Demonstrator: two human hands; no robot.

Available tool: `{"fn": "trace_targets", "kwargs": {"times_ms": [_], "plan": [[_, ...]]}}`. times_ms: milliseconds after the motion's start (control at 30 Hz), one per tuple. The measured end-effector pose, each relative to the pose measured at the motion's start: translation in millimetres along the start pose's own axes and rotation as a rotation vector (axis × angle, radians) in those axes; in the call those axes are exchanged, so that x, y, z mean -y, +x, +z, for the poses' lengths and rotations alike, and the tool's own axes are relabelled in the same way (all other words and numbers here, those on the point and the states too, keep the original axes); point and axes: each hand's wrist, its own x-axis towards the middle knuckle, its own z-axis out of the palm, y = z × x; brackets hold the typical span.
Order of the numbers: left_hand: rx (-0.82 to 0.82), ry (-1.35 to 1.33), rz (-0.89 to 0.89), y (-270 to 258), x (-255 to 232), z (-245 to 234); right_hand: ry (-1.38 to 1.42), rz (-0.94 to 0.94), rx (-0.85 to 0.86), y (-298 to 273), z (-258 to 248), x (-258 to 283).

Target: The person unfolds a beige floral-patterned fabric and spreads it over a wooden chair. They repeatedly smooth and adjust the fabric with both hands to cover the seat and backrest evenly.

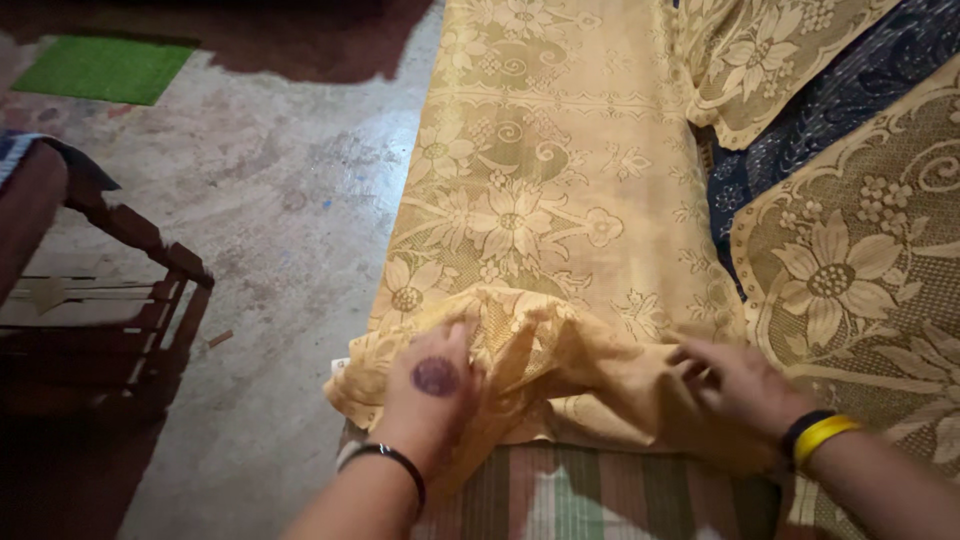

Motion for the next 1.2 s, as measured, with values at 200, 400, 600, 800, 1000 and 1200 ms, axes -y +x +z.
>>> {"fn": "trace_targets", "kwargs": {"times_ms": [200, 400, 600, 800, 1000, 1200], "plan": [[0.216, 0.145, -0.247, -20, 37, 41, -0.241, -0.042, 0.136, -19, 64, -28], [0.034, -0.183, -0.395, -8, 69, 15, -0.207, -0.010, 0.061, -21, 55, -46], [-0.308, -0.397, -0.494, 27, 87, 7, -0.374, 0.076, 0.103, -3, 72, -33], [-0.249, -0.304, -0.216, 30, 80, -11, -0.264, -0.001, 0.112, -5, 70, -33], [-0.013, -0.032, -0.262, 26, 65, -25, -0.312, -0.031, -0.100, -14, 101, -36], [-0.081, 0.018, -0.287, 16, 61, -21, -0.340, 0.059, -0.026, -12, 125, -73]]}}
